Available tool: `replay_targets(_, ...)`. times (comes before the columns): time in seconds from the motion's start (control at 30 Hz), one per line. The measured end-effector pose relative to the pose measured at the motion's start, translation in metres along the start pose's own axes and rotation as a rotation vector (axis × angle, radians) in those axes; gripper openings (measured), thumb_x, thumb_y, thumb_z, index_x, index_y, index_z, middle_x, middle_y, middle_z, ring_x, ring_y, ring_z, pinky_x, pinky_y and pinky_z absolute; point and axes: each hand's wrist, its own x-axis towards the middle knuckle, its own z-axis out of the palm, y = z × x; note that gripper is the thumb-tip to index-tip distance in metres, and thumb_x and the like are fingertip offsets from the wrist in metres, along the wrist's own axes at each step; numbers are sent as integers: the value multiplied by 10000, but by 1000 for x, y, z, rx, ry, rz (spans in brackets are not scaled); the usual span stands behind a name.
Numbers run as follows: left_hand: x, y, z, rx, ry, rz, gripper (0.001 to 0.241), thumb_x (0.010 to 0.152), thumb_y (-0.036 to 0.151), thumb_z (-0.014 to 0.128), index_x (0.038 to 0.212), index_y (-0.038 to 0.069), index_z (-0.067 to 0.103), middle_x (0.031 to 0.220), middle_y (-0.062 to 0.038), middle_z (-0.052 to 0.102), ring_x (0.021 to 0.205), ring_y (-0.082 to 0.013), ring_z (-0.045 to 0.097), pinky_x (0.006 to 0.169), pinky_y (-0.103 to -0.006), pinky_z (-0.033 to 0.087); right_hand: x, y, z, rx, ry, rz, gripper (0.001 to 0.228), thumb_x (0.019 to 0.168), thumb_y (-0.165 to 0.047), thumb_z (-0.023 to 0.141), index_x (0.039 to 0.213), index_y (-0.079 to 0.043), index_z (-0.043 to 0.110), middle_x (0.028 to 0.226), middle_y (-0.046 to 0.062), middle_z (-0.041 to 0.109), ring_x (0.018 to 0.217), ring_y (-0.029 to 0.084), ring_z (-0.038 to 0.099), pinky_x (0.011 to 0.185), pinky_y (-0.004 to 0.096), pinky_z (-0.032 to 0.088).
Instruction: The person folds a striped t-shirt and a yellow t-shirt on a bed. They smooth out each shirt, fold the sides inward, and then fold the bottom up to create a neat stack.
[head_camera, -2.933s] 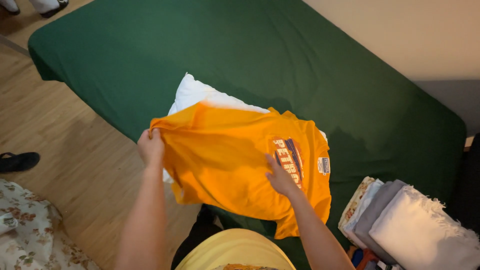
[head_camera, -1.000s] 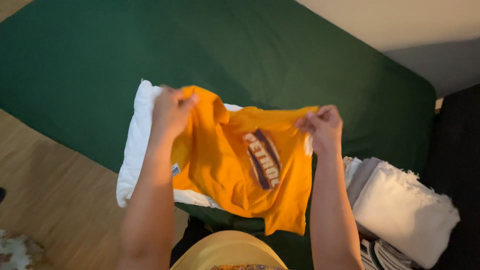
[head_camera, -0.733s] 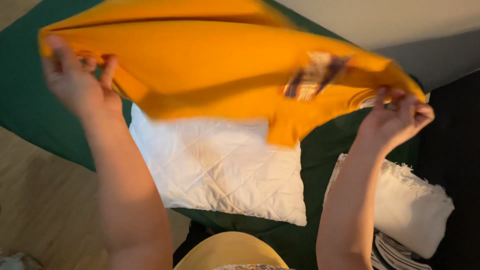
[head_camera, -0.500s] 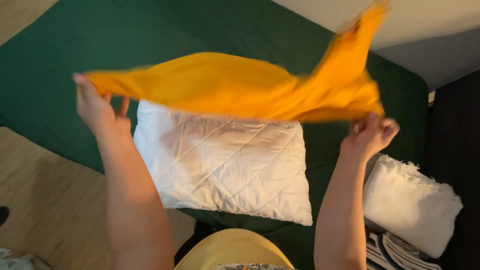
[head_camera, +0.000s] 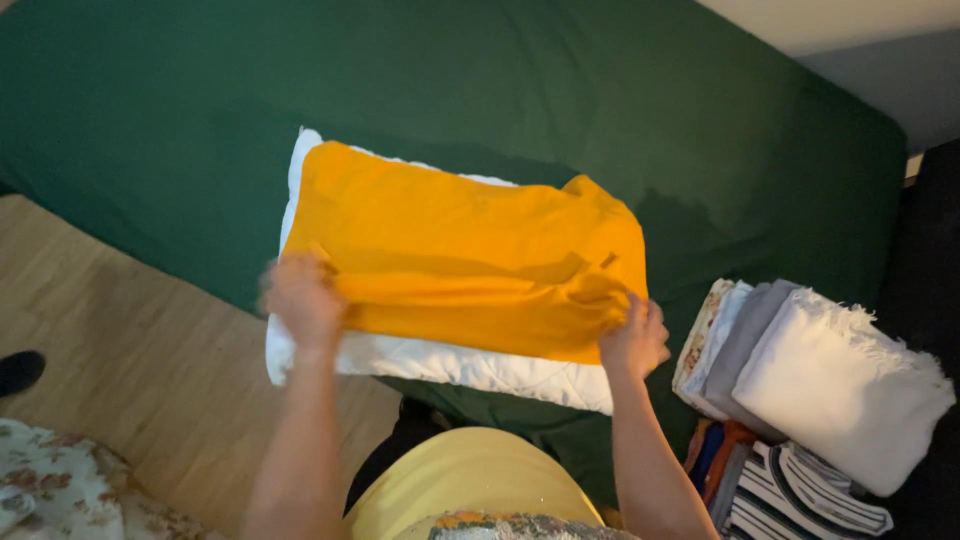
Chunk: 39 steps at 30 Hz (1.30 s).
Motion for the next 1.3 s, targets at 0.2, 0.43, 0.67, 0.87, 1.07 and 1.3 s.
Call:
replay_targets(0.2,1,32,18,50,-583,309,511,1027,102,382,1418,394,533,1536,56,477,1387,-247,457,1036,-521,421,38,-73,-87,317,-559,-186,1067,730,171,541,1642,-295,237,1657,148,217,1341,461,513,944,445,557)
replay_targets(0.43,20,-35,82,425,-474,63,364,1025,265,407,1114,403,731,1184,63,721,1225,-301,543,893,-524,358,56,-63,-35,195,-683,-284,1071,759,19,755,1613,-411,273,1484,125,451,1292,433,586,1022,513,539)
replay_targets(0.67,37,-75,68,178,-460,-232,324,996,193,511,1077,36,783,1044,-179,703,1008,-417,689,761,-540,539,73,-33,0,166,-545,-45,261,821,-237,764,1074,-265,705,1119,123,575,997,351,722,812,423,601)
replay_targets(0.87,71,-90,37,30,-312,-431,223,936,281,632,1040,199,811,942,-124,761,938,-404,748,724,-541,589,77,-54,-39,211,-390,17,228,798,-136,747,1005,-183,664,1099,76,499,926,339,691,769,421,567)
replay_targets(1.07,59,-12,-2,-115,-190,-417,301,1012,174,608,1312,175,642,1041,-182,662,980,-458,705,792,-617,581,72,-55,-46,197,-309,-190,163,807,-184,723,936,-148,630,1317,30,601,1359,304,474,1148,593,251)
replay_targets(1.3,5,24,58,148,-592,-177,459,1030,442,504,1483,364,496,1521,-97,449,1410,-449,373,1015,-742,336,86,-15,-16,-122,-529,-292,401,874,-372,688,1203,-339,461,1145,-33,724,1208,191,625,1138,596,197)
